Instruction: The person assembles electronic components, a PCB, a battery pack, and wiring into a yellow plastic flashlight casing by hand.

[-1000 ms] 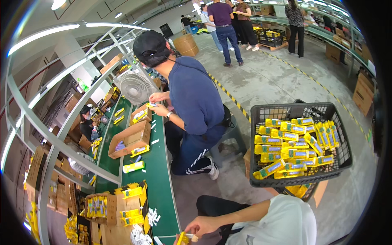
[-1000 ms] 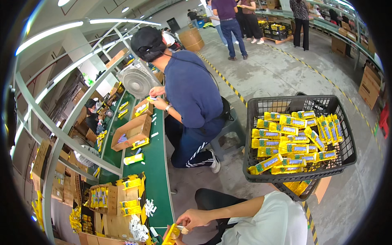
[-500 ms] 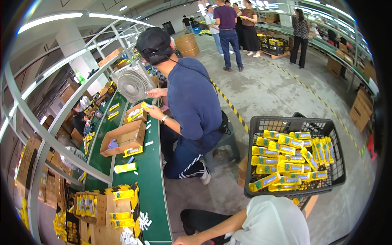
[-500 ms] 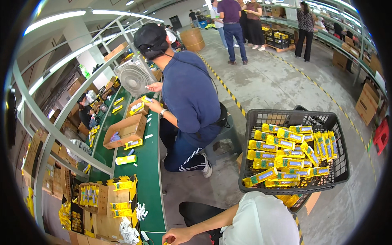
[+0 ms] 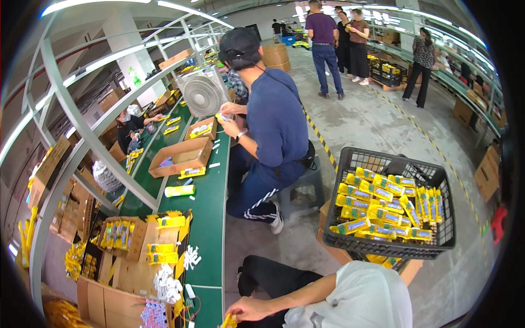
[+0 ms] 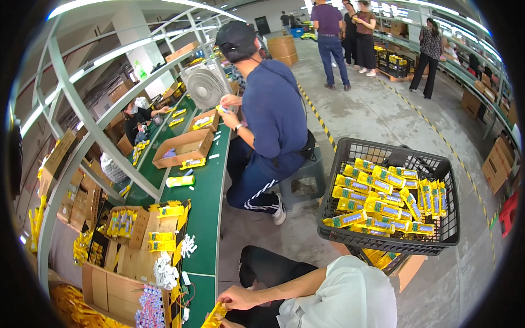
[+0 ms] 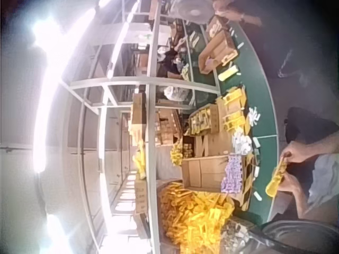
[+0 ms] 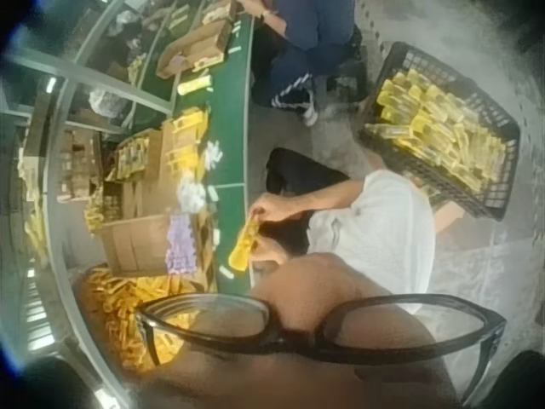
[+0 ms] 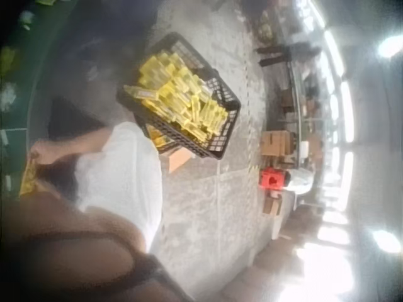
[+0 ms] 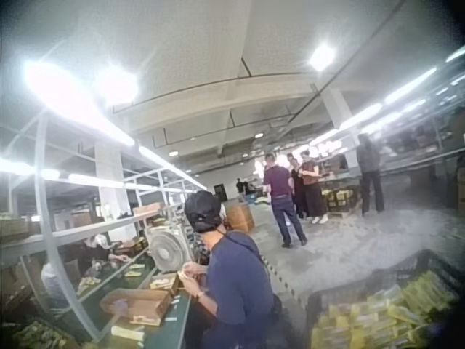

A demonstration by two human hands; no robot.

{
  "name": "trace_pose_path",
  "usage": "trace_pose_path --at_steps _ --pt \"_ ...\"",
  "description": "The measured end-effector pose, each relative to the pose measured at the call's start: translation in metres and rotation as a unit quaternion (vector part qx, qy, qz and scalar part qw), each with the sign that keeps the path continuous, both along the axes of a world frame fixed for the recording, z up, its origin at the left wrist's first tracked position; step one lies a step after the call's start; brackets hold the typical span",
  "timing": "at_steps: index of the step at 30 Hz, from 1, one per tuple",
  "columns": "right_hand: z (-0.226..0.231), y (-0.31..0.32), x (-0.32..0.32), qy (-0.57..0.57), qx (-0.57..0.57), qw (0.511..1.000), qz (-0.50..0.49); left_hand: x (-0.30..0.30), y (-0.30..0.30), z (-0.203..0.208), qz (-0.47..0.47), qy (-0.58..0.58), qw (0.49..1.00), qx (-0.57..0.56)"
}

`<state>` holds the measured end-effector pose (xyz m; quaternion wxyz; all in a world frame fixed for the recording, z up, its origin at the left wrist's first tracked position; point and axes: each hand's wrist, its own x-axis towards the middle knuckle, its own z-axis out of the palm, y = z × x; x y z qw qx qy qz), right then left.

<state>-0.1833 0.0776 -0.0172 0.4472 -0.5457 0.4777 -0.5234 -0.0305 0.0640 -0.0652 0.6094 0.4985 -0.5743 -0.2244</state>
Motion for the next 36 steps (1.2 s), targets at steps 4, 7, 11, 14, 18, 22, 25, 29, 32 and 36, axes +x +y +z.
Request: trace_pose_path --at_steps 4,7,11,14,18,22,25,29,32,36 --pt "0.001 -0.002 0.015 -0.014 0.06 0.996 -0.061 0.011 -0.017 -0.037 -0.006 -0.197 0.977 -0.081" --pt "0.011 -0.001 0.015 -0.006 0.074 0.992 -0.104 -0.013 -0.01 0.037 -0.128 -0.003 0.99 -0.055" --pt "0.019 0.003 0.0 0.174 0.108 0.97 -0.132 -0.008 -0.025 0.054 -0.175 -0.032 0.983 0.037" --pt "0.02 0.01 -0.012 0.248 0.032 0.956 -0.155 -0.013 -0.033 0.078 -0.203 -0.044 0.978 -0.03" --pt "0.013 0.015 -0.035 0.214 -0.05 0.971 -0.098 -0.009 -0.047 0.096 -0.176 -0.071 0.981 -0.043" --pt "0.02 0.016 -0.046 0.084 0.105 0.99 0.039 -0.009 -0.047 0.104 -0.153 0.064 0.983 0.075" --pt "0.012 0.011 -0.049 -0.07 0.159 0.977 0.124 -0.009 -0.052 0.113 -0.123 0.218 0.961 0.115" --pt "0.019 0.001 -0.051 -0.029 0.039 0.996 0.076 0.0 -0.053 0.101 -0.106 0.18 0.974 0.091" --pt "0.031 0.001 -0.044 0.133 -0.062 0.989 -0.003 0.007 -0.044 0.099 -0.076 0.12 0.988 0.061" --pt "0.037 0.003 -0.045 0.075 -0.061 0.994 0.042 0.012 -0.044 0.104 -0.059 0.091 0.992 0.061"
